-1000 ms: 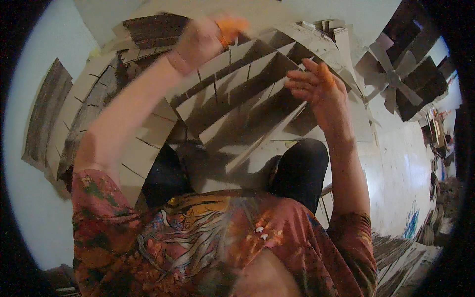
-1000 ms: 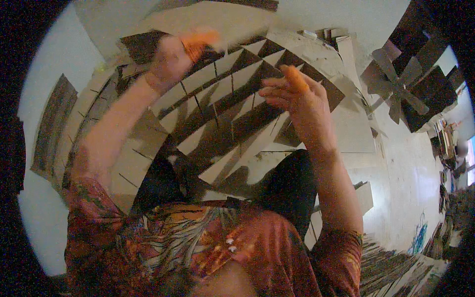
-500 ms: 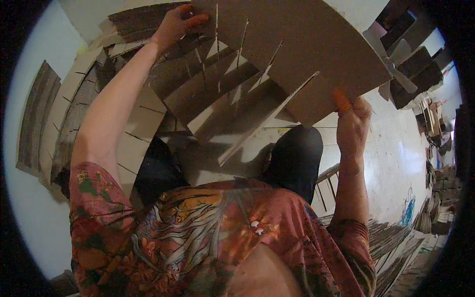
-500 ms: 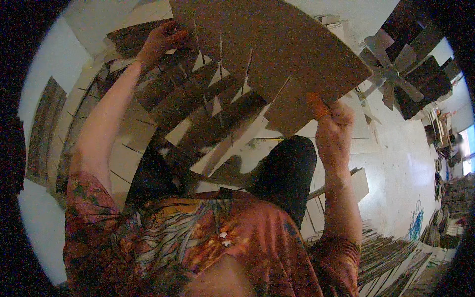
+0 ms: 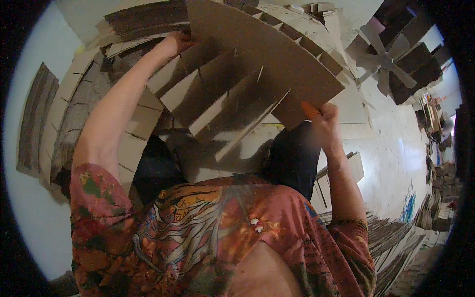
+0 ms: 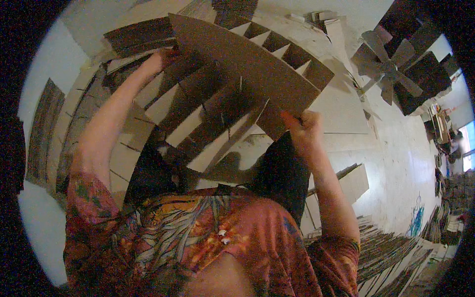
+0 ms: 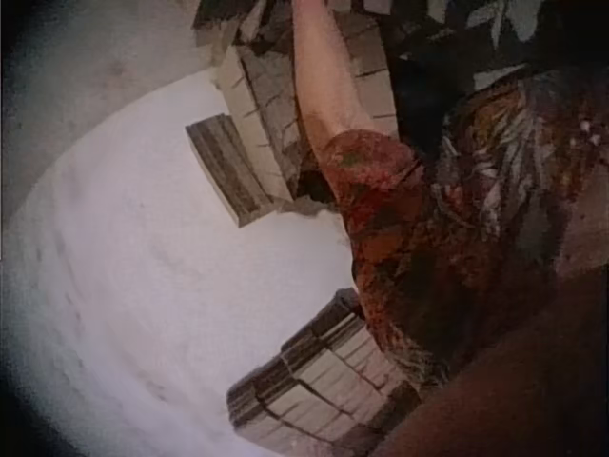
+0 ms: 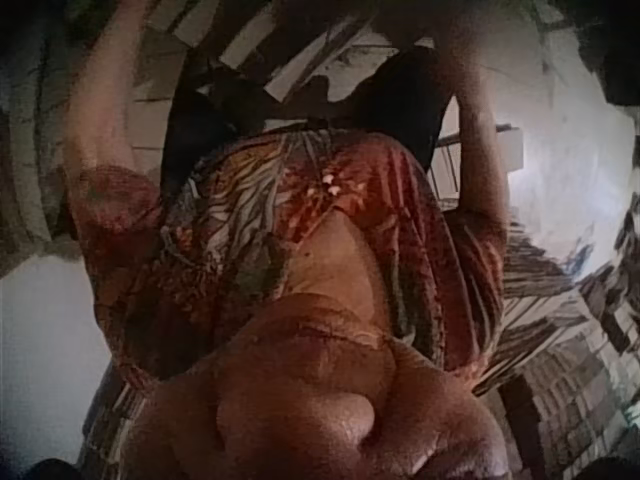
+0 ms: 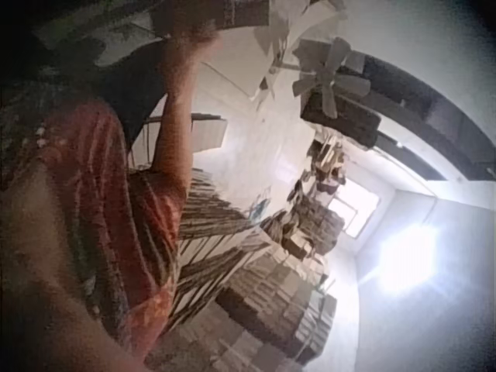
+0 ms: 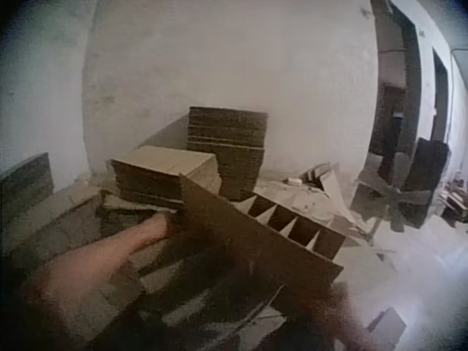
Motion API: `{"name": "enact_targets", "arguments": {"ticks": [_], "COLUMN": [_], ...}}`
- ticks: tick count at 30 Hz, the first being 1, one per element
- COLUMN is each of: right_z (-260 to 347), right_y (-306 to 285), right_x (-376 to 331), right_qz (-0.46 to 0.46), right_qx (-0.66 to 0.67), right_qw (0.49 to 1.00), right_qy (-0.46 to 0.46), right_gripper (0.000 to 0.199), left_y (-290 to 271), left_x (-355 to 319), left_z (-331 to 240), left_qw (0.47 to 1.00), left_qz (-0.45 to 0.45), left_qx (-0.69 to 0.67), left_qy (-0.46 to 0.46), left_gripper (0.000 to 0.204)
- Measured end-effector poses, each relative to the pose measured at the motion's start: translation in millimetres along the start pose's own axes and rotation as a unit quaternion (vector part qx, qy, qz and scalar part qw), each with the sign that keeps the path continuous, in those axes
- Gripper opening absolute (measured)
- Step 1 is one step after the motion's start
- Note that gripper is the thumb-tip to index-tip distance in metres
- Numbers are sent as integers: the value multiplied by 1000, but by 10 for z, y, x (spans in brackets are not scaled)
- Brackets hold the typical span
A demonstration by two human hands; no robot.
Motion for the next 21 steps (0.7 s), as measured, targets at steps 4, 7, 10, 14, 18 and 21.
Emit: {"name": "enact_targets", "arguments": {"ticks": [4,7,10,14,18,21], "right_z": [574,960,880,640,609,514], "right_y": [-95,-79,-28,-126,-209,-158], "right_x": [109,95,27,-4,-1,-32], "right_qz": [-72,-72,-33,4,16,41], "right_qx": [69,-138,-225,-204,-243,-293], "right_qw": [988,973,941,956,952,943], "right_qy": [-114,-171,-251,-212,-186,-152], "right_gripper": [36,45,47,46,48,48], "left_y": [-323,-223,211,421,455,186], "left_x": [-405,-805,-1061,-1078,-1015,-1014], "left_z": [-664,-1398,-1929,-1729,-1653,-1842], "left_qw": [978,976,992,989,996,995], "left_qz": [-195,-198,-10,-2,29,-29], "left_qx": [25,14,116,146,61,36], "left_qy": [68,91,52,39,51,91], "left_gripper": [28,27,27,26,22,22]}}
Point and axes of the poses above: each hand's wrist, its own x-axis towards the middle knuckle, its own y-axis out of the palm, z = x × y, the point moved 7 cm from there along x, towards the middle knuckle
